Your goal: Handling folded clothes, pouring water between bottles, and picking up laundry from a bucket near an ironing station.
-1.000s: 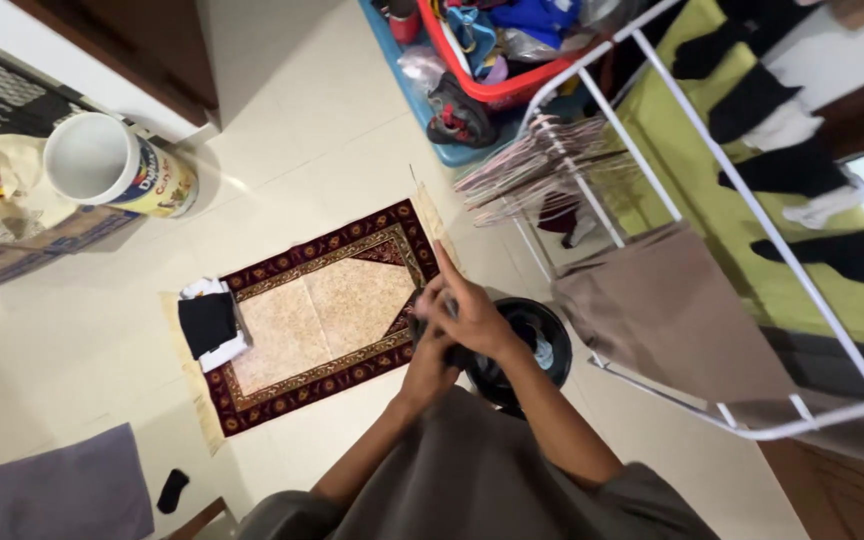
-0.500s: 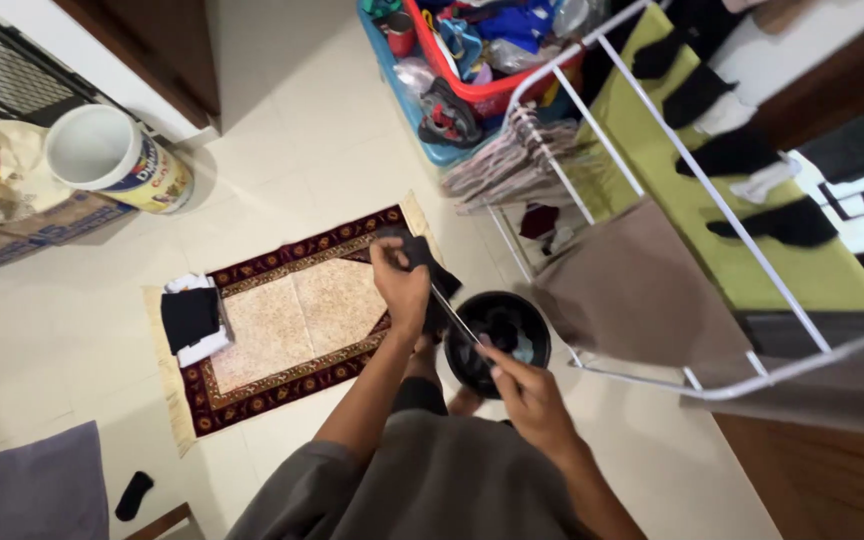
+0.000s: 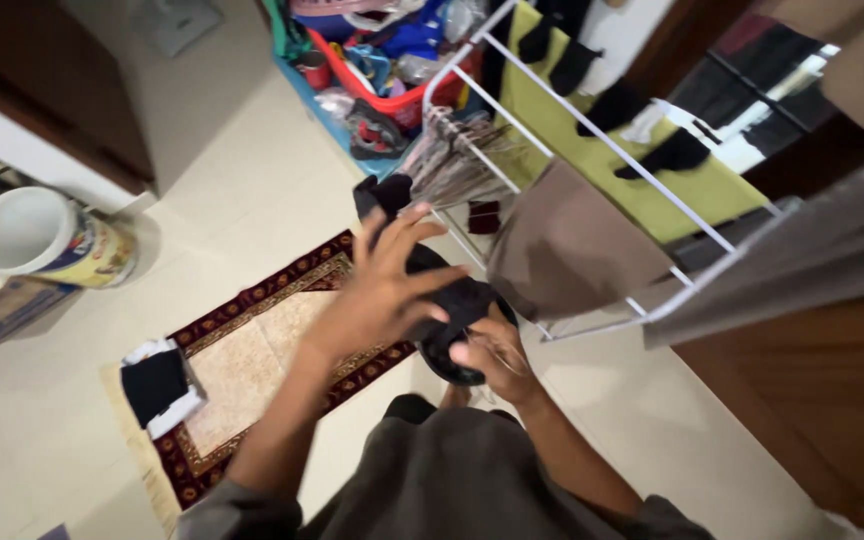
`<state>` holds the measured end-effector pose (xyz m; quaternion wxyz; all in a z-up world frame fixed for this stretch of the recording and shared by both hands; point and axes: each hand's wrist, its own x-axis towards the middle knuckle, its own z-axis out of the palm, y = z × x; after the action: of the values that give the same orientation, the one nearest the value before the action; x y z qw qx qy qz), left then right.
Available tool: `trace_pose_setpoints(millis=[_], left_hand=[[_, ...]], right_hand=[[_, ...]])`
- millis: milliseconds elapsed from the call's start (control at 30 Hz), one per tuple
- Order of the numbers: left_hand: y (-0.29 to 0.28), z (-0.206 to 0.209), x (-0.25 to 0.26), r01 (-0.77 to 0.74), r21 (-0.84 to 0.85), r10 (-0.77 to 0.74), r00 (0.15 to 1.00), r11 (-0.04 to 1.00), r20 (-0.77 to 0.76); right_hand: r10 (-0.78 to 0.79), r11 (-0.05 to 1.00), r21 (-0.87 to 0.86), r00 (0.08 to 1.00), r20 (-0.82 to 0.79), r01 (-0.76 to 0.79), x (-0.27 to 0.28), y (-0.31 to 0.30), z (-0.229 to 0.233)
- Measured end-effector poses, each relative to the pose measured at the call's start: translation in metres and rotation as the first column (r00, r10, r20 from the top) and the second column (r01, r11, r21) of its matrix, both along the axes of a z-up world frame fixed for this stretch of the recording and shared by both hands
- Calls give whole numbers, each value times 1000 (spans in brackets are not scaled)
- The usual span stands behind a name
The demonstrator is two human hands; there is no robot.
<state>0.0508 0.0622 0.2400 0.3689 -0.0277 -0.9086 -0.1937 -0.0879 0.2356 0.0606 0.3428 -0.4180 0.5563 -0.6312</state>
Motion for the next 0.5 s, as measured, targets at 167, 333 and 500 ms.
trace_pose_setpoints(millis=[167,333,500], left_hand=[[-30,-19,18,54,140,-87,966,989,244],[-42,-28,56,-43,306,23,997,951,67],[-35,-65,74,-173,175,150,979,969,136]], right_hand=[[523,819,-431,802,289,-379,-29,42,7],[123,992,121,557,-821,-41,-44,108,7],[43,999,44,82,-996,8,-35,160,90]])
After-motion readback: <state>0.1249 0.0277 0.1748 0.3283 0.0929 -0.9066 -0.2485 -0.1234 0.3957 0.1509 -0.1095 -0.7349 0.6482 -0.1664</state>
